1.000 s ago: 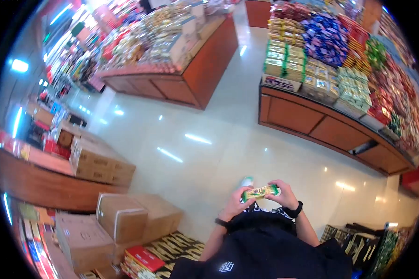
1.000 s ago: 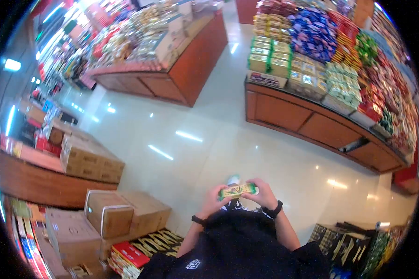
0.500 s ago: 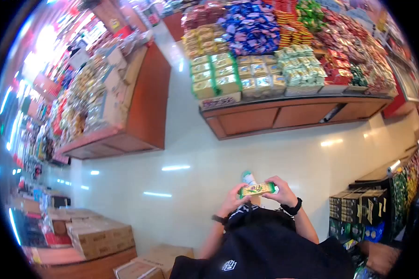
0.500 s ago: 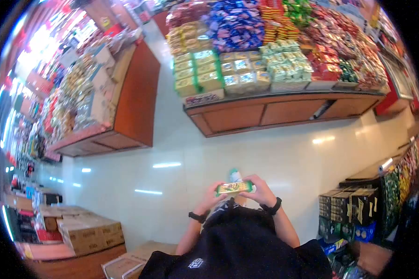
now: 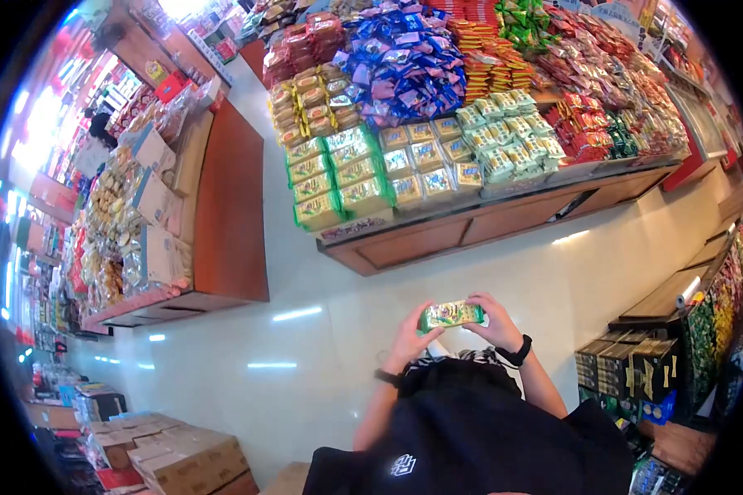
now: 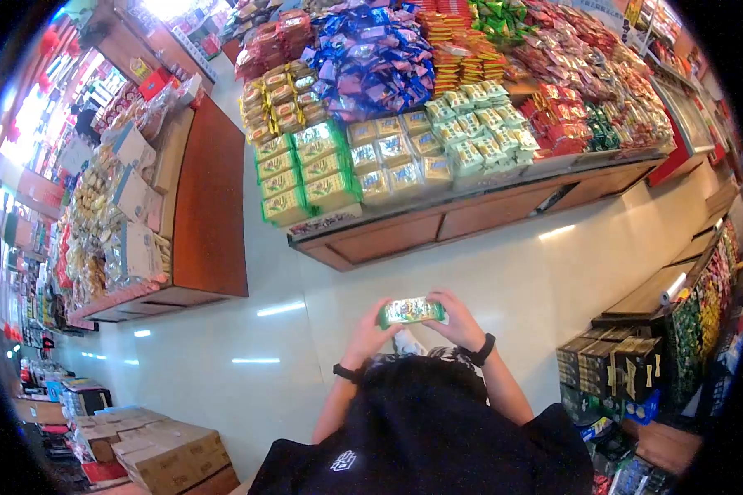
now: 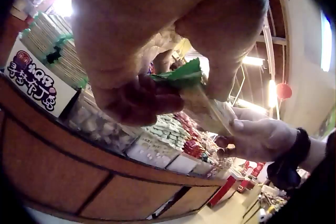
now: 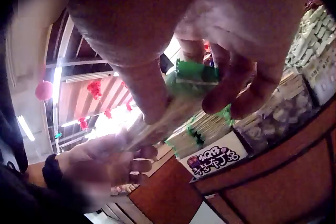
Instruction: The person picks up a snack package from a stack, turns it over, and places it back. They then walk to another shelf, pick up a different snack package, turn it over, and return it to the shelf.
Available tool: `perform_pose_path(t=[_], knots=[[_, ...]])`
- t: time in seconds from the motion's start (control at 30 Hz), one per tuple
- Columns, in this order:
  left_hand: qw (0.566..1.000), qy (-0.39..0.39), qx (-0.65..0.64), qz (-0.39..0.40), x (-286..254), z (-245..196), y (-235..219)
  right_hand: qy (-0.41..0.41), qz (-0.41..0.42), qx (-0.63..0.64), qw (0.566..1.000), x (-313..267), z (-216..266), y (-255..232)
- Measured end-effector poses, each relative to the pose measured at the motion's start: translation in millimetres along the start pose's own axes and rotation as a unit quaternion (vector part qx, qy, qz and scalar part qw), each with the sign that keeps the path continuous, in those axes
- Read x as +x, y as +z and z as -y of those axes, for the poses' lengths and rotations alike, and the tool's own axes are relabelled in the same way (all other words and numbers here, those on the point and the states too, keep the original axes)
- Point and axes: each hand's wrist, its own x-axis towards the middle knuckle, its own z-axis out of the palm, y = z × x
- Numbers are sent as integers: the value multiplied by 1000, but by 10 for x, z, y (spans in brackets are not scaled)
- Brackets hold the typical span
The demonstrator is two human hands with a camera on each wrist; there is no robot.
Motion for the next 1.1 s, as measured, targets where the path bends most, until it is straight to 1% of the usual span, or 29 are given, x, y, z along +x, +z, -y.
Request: perform_pose_path(t=[0.03,0.07,0.13,0.2,0.23,0.27,0.3,0.33,0.37,0.43,0.47,0.53,0.57,0.6,0.63,0.67,0.73,0.8,0.83,0.87,0.93,0.97,1.03,1.1], knots=[[1000,3,5,3,169,64,-18,4,-12,-4,1000,82,-83,-5],[1000,-9,-8,4,273,116,6,14,-22,-8,1000,87,-131,-26],[999,-37,-26,16,344,16,73,31,-34,-5,999,129,-91,-105],[1000,-19,-16,-5,558,-89,64,34,-50,-5,998,281,-143,-201],[996,-65,-66,10,633,-24,79,62,-47,20,997,330,-170,-230],[995,-70,-65,16,726,-13,98,89,-43,45,994,380,-205,-261],[996,-56,-70,-15,815,3,131,97,-43,47,993,446,-255,-292],[995,-43,-76,-48,889,21,167,74,-52,26,996,534,-310,-323],[995,-49,-78,-50,987,47,194,46,-57,3,997,641,-356,-380],[995,-29,-42,-83,1187,95,198,37,-45,4,998,859,-568,-425],[994,-31,-41,-96,1283,55,185,25,-42,4,999,1008,-642,-468],[987,-75,-91,-109,1477,-70,131,19,-18,30,999,1320,-656,-592],[986,-75,-89,-118,1565,-97,130,22,-2,52,998,1465,-661,-654],[982,-70,-102,-146,1668,-75,145,14,4,53,998,1630,-684,-726],[976,-67,-115,-171,1764,-41,152,-19,6,33,999,1776,-706,-778],[975,-67,-113,-178,1867,6,161,-51,8,13,999,1911,-730,-818],[958,-42,-157,-237,2029,66,168,-59,23,22,998,2184,-780,-865],[949,-56,-163,-263,2081,69,122,-62,45,35,996,2386,-813,-837],[942,-61,-171,-281,2118,38,75,-48,62,58,995,2504,-833,-812],[939,-68,-169,-290,2085,37,23,-30,80,82,993,2578,-829,-771],[939,-142,-84,-301,2109,73,-117,-28,97,103,990,2769,-745,-696],[938,-143,-84,-304,2140,90,-172,-45,104,93,989,2864,-742,-627],[927,-105,8,-360,2188,60,-309,-64,117,75,988,3025,-688,-482],[925,-88,33,-368,2253,67,-499,-77,102,62,990,3184,-611,-299]])
